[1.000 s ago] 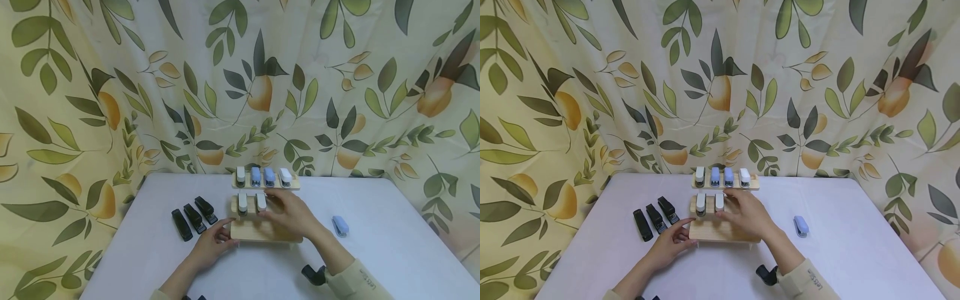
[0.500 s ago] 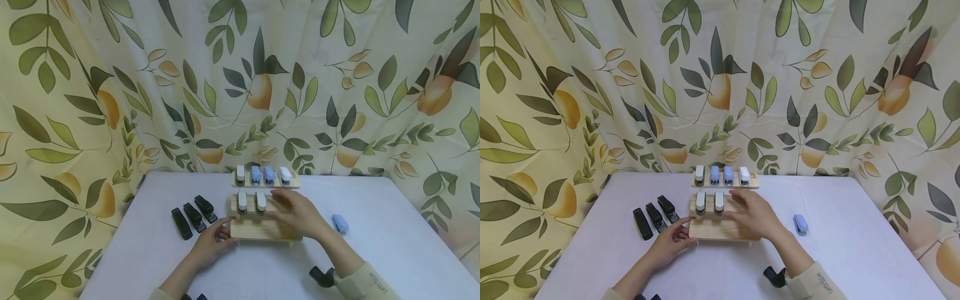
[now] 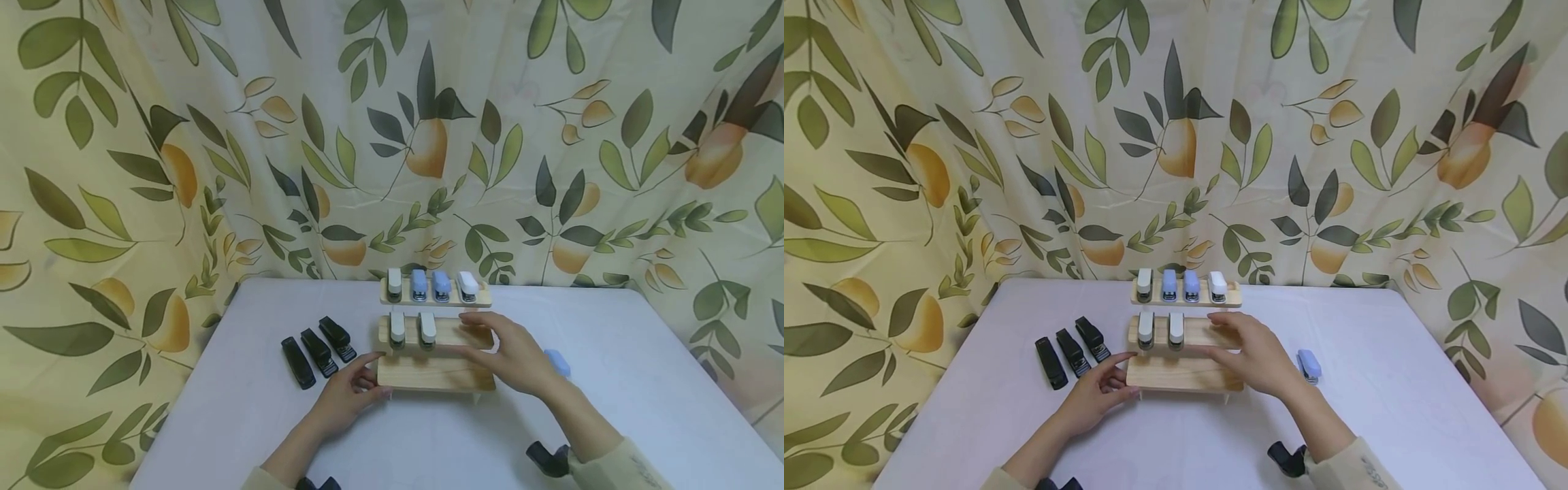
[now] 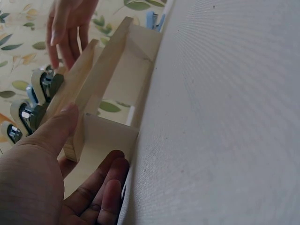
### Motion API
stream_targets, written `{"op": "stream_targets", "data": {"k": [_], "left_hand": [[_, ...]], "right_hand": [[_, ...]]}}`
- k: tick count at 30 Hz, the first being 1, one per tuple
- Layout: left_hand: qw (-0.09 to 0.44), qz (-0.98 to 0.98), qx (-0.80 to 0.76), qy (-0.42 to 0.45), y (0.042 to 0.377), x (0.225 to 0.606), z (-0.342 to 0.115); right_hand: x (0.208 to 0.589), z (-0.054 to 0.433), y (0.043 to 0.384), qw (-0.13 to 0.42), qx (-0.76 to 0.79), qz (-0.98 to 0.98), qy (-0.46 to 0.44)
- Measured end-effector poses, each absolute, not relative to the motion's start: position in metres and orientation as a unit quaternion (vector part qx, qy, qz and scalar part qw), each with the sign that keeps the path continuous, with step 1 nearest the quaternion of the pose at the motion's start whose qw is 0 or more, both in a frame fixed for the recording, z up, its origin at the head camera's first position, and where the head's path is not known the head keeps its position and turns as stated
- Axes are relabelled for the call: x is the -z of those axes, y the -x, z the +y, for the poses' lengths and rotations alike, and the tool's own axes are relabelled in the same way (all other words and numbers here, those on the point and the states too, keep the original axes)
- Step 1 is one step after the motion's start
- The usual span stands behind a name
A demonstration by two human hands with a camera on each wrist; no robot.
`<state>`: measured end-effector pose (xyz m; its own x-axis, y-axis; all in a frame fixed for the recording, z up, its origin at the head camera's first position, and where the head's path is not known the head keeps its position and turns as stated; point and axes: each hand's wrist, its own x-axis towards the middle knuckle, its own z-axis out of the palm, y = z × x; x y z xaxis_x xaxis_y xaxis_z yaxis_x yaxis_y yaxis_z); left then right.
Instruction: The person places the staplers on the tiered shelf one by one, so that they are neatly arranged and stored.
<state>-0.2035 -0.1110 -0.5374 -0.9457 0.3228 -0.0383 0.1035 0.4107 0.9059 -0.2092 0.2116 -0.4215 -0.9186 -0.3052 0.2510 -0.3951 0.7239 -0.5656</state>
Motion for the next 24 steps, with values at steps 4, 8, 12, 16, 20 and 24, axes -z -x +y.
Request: {"op": "stream_targets", "data": {"k": [4, 8, 12, 16, 20, 24], "left_hand": [[0.104, 0.834, -0.527, -0.125, 0.204, 0.537, -0.111], [0.103, 0.834, -0.527, -0.124, 0.203, 0.537, -0.111], [0.102, 0.834, -0.528, -0.124, 0.204, 0.537, -0.111], [0.102, 0.833, -0.529, -0.125, 0.204, 0.537, -0.112], [0.102, 0.832, -0.530, -0.125, 0.204, 0.537, -0.112], [0.102, 0.831, -0.532, -0.126, 0.205, 0.538, -0.111]], "right_hand": [[0.422, 0.220, 0.208, 0.091, -0.315, -0.924, -0.196], [0.422, 0.230, 0.206, 0.105, -0.305, -0.925, -0.201], [0.421, 0.239, 0.204, 0.113, -0.300, -0.926, -0.199], [0.421, 0.248, 0.203, 0.110, -0.293, -0.932, -0.185], [0.422, 0.257, 0.203, 0.101, -0.283, -0.938, -0.171], [0.423, 0.268, 0.203, 0.093, -0.275, -0.943, -0.159]]}}
